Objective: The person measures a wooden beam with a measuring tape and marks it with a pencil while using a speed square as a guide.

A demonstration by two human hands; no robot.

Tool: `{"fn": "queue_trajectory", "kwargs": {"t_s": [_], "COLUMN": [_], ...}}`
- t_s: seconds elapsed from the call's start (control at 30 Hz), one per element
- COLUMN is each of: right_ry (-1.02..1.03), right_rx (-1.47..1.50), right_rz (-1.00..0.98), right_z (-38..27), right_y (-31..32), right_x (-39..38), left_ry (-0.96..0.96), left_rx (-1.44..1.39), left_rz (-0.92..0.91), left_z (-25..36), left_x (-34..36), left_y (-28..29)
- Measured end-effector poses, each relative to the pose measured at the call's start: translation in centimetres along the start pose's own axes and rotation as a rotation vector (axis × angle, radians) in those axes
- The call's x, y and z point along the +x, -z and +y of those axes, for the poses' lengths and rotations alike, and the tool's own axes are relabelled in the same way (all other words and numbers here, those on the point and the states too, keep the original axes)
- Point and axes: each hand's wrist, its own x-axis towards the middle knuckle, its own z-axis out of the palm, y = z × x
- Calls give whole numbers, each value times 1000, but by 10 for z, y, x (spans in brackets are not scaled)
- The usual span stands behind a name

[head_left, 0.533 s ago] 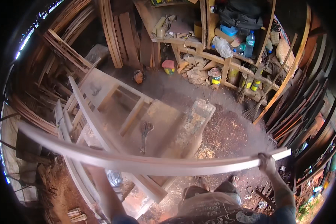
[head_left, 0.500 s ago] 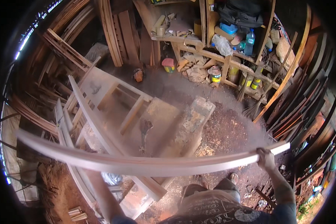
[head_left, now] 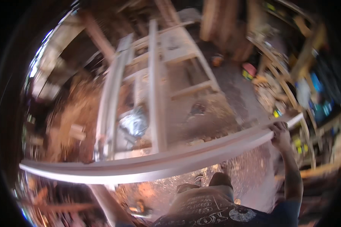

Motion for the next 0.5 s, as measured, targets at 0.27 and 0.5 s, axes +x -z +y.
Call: {"fn": "queue_trajectory", "kwargs": {"t_s": [0.27,0.5], "right_ry": [882,1274], "right_rx": [236,412], "right_rz": [-180,-520], "right_z": [-154,-283], "right_y": [45,37], "right_x": [167,169], "left_ry": [-539,-771], "left_rx": [-180,-380], "left_rz": [654,796], "left_z": [-89,-154], "left_x": [-163,-231], "left_y": [-108,-205]}}
